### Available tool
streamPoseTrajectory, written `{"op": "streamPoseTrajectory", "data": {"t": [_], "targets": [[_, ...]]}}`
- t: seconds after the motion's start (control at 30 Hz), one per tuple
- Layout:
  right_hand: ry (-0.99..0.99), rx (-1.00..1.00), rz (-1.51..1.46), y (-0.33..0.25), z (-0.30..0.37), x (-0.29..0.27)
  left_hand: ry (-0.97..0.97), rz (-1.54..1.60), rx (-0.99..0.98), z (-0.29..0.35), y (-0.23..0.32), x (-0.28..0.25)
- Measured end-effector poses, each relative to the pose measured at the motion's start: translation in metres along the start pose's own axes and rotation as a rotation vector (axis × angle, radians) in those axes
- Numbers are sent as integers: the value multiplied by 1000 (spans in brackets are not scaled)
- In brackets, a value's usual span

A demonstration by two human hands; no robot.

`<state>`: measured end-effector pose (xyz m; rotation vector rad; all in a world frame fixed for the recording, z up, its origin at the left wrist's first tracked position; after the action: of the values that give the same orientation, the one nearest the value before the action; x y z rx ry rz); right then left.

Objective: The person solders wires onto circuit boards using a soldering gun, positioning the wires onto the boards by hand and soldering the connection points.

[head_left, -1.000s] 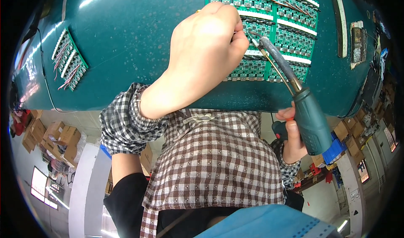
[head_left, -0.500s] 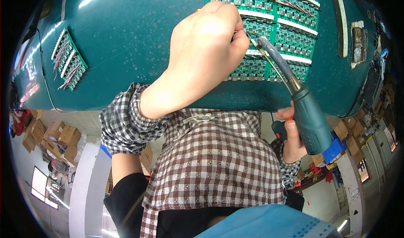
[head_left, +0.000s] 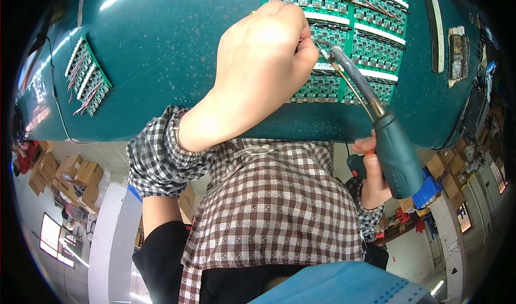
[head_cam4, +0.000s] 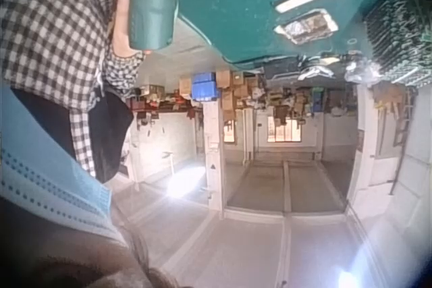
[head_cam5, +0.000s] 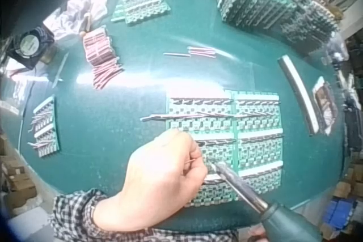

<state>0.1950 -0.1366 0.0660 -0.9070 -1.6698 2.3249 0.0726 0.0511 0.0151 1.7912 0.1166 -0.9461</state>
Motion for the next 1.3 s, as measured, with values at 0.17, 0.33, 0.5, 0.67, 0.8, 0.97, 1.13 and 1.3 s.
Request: {"op": "streamPoseTrajectory", "data": {"t": [0.17, 0.33, 0.5, 0.67, 0.8, 0.97, 1.13, 1.3], "targets": [[7, -4, 8, -2, 1, 0, 0, -1, 1, 0, -1, 0], [-2, -13, 0, -1, 1, 0, 8, -4, 4, 1, -1, -1], [56, 50, -29, -1, 1, 1, 10, -3, -2, 1, -2, -1], [47, 52, -37, -1, 2, 2, 17, -4, -3, 2, -1, -3], [53, 54, -45, 0, 3, 1, 21, -5, 0, 3, -1, -3], [40, 41, -47, 1, 3, 1, 10, -20, 3, 3, 0, -2], [18, 42, -23, 1, 3, 1, 9, -28, 2, 4, 1, -2], [13, 21, -34, 0, 2, 2, 18, -8, -11, 4, 0, -3]]}}
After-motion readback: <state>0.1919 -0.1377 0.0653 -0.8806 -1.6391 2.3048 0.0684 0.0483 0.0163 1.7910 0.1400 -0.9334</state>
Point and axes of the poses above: each hand's wrist, its own z-axis away from the middle knuckle, its own x-axis out of the palm, y = z × x, the point moved 7 cm from there along -z, towards the middle knuckle, and after that the axes turned 2 degrees about -x, right-handed, at the moved point
